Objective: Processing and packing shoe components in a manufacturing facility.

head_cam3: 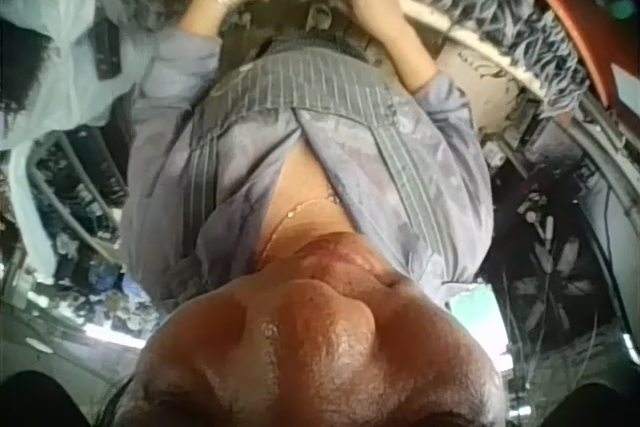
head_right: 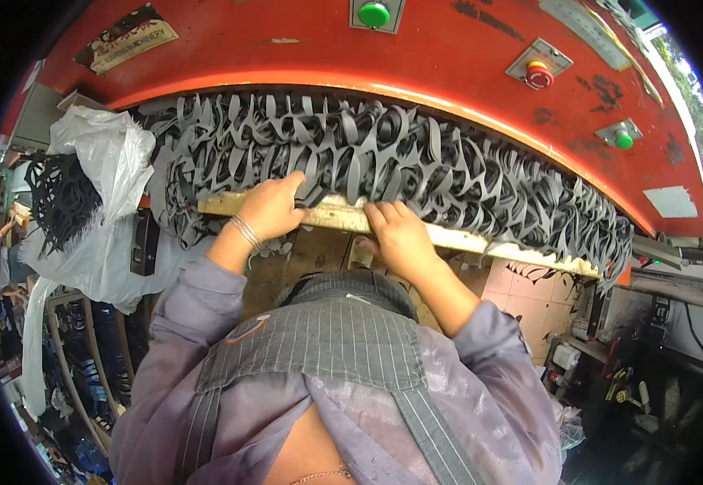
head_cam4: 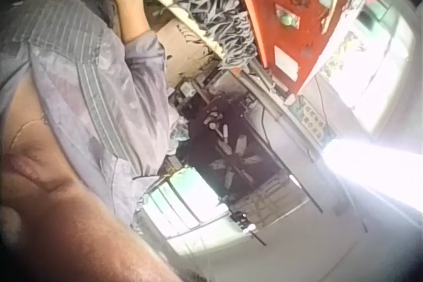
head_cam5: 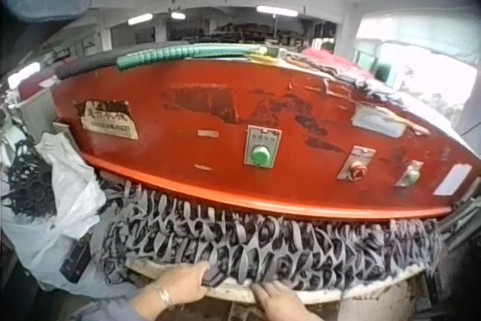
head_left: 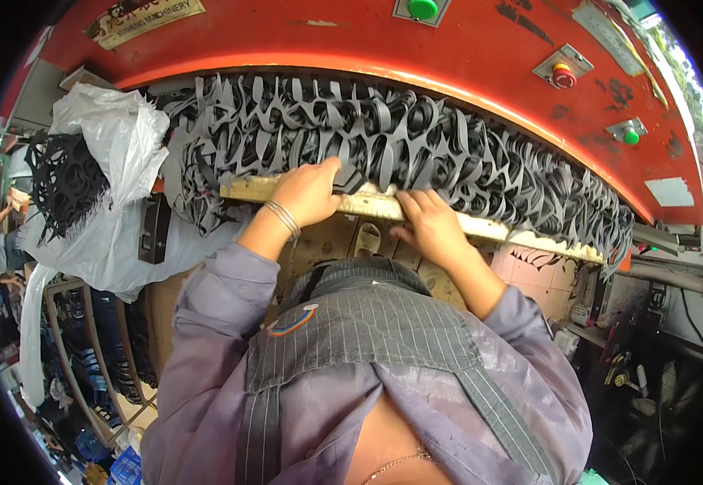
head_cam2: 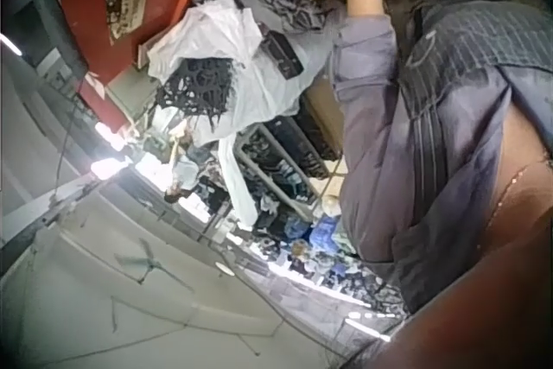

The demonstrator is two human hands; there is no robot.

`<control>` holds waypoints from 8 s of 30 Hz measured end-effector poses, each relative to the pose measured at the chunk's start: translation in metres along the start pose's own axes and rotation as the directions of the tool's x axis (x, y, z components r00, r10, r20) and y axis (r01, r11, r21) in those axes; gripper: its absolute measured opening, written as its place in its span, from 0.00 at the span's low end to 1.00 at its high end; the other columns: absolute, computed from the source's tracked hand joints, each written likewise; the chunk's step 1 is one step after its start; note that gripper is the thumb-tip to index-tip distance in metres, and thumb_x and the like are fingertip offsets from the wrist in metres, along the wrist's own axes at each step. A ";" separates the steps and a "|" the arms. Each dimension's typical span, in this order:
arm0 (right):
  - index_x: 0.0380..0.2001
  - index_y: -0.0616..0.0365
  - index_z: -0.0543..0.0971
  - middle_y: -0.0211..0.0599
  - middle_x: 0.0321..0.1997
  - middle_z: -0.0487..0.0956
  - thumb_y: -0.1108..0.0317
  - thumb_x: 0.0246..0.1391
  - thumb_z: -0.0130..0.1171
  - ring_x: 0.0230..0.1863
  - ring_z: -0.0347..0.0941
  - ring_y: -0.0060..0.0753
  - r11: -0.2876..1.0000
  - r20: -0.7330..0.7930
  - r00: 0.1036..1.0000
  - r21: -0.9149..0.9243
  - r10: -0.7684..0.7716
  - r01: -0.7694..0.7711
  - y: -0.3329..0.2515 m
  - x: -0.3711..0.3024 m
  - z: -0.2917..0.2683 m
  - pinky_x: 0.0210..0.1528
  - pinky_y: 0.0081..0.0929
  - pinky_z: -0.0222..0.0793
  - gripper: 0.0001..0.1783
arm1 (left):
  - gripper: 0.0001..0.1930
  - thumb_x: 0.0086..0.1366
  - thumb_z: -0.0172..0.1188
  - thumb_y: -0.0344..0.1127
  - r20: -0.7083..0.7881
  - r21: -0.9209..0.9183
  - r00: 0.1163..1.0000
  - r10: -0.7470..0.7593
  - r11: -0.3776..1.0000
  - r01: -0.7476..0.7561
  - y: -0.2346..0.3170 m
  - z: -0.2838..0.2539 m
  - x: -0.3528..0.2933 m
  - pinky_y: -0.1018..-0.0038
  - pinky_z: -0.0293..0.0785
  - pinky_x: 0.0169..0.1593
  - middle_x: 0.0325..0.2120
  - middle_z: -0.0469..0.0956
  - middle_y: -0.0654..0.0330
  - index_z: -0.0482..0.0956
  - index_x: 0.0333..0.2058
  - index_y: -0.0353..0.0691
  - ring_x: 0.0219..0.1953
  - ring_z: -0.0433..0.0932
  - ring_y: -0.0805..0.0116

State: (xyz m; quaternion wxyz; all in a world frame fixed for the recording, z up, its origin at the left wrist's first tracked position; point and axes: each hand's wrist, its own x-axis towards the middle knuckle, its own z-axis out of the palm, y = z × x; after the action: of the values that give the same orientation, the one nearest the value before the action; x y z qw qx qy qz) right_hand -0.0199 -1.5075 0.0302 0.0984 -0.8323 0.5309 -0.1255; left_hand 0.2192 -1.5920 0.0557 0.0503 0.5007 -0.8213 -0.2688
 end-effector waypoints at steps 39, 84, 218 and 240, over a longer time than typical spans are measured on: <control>0.46 0.61 0.77 0.34 0.40 0.77 0.69 0.47 0.69 0.38 0.71 0.21 0.575 -0.004 0.989 0.814 0.149 -0.083 -0.051 0.031 -0.035 0.40 0.23 0.70 0.22 | 0.17 0.61 0.66 0.40 -0.384 -0.817 0.923 -0.010 0.469 -0.335 0.030 0.021 -0.035 0.73 0.73 0.43 0.35 0.78 0.60 0.71 0.41 0.37 0.40 0.76 0.72; 0.59 0.47 0.70 0.47 0.61 0.70 0.54 0.32 0.72 0.66 0.61 0.46 0.978 -0.192 0.966 0.152 0.171 -0.143 0.044 0.072 0.013 0.63 0.44 0.49 0.45 | 0.26 0.41 0.69 0.32 -0.177 -0.066 0.918 0.354 0.927 -0.370 0.018 0.052 0.007 0.59 0.54 0.66 0.57 0.68 0.49 0.74 0.42 0.34 0.64 0.62 0.54; 0.60 0.72 0.57 0.66 0.64 0.55 0.40 0.65 0.34 0.66 0.51 0.56 0.842 -0.906 -0.328 0.386 0.268 -0.376 0.284 0.023 -0.358 0.66 0.45 0.50 0.40 | 0.10 0.49 0.65 0.35 -0.806 0.367 0.205 0.555 0.741 -0.562 0.218 -0.164 0.151 0.63 0.73 0.31 0.22 0.74 0.60 0.72 0.27 0.45 0.29 0.77 0.55; 0.34 0.58 0.76 0.41 0.33 0.74 0.73 0.29 0.70 0.38 0.73 0.46 0.993 -0.125 0.987 -0.047 0.103 -0.109 0.019 -0.076 -0.119 0.42 0.36 0.70 0.23 | 0.08 0.51 0.64 0.39 -0.318 0.112 0.932 0.173 0.983 -0.144 0.164 0.022 -0.024 0.64 0.75 0.42 0.28 0.78 0.58 0.79 0.27 0.42 0.38 0.77 0.57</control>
State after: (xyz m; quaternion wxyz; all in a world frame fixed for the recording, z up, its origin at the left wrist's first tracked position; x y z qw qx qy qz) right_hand -0.1046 -1.4500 0.1290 0.0501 -0.7959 0.5827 -0.1565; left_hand 0.0929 -1.5044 0.1221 0.1853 0.4720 -0.8502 -0.1415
